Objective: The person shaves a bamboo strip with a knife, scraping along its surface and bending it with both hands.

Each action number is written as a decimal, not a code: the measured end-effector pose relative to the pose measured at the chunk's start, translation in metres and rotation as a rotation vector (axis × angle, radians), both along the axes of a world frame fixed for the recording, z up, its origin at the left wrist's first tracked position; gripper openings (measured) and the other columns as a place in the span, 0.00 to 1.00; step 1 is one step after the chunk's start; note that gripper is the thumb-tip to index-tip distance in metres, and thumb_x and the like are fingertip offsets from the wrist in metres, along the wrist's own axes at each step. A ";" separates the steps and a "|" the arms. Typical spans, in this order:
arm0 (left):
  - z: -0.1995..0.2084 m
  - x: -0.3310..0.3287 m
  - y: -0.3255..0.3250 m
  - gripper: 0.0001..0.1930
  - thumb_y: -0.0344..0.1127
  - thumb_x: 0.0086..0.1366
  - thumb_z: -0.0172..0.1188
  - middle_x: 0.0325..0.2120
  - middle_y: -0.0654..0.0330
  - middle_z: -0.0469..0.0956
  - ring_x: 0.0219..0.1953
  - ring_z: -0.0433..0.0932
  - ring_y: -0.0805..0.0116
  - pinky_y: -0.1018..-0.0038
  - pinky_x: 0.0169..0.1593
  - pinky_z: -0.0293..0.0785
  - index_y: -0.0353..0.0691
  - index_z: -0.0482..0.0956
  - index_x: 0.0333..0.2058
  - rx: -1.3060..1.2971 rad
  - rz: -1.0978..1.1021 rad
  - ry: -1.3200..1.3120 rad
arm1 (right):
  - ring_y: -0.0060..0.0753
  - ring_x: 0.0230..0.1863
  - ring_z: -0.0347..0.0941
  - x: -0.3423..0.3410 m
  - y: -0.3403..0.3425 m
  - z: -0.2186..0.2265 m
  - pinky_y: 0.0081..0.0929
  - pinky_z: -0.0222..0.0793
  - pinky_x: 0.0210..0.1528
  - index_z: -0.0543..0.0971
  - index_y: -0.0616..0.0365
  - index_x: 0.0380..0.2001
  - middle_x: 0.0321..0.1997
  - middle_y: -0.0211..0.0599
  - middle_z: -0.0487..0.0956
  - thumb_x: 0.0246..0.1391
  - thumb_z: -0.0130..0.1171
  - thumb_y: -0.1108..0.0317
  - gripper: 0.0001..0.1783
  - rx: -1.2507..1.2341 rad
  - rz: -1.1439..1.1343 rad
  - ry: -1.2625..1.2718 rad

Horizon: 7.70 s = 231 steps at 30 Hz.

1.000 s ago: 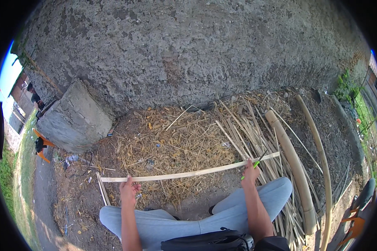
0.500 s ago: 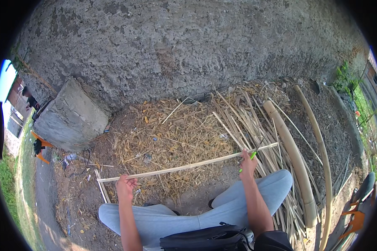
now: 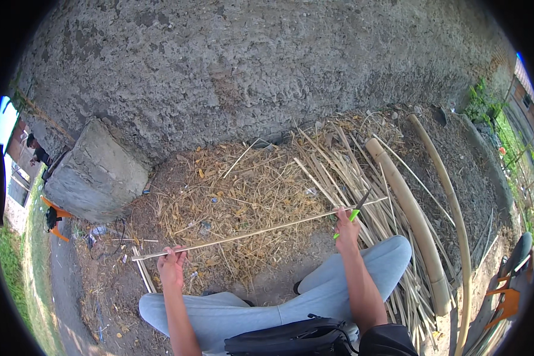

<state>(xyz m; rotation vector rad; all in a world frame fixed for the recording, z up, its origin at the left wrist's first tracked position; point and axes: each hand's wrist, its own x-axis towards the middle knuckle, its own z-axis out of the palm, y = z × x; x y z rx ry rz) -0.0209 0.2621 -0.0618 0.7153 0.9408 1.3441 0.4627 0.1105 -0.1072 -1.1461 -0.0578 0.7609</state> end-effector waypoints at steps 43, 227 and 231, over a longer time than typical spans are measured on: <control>0.180 0.076 -0.059 0.15 0.43 0.62 0.64 0.34 0.52 0.81 0.39 0.80 0.51 0.59 0.43 0.74 0.37 0.78 0.40 0.824 -0.567 1.735 | 0.11 0.13 0.48 -0.029 0.022 0.129 0.16 0.47 0.16 0.74 0.53 0.34 0.16 0.16 0.59 0.65 0.56 0.63 0.08 0.435 0.141 -0.014; 0.071 0.027 -0.224 0.17 0.48 0.72 0.53 0.15 0.72 0.64 0.16 0.59 0.81 0.81 0.20 0.52 0.44 0.76 0.27 -0.568 -0.450 0.448 | 0.38 0.11 0.71 -0.185 -0.026 0.085 0.38 0.64 0.12 0.83 0.52 0.26 0.15 0.35 0.77 0.57 0.61 0.52 0.16 0.041 0.651 -1.592; 0.079 0.017 -0.227 0.18 0.49 0.72 0.52 0.13 0.72 0.63 0.14 0.58 0.80 0.80 0.19 0.52 0.44 0.75 0.27 -0.532 -0.513 0.457 | 0.38 0.10 0.71 -0.151 -0.001 0.074 0.35 0.63 0.11 0.82 0.53 0.25 0.15 0.33 0.77 0.57 0.62 0.54 0.15 -0.219 0.449 -1.437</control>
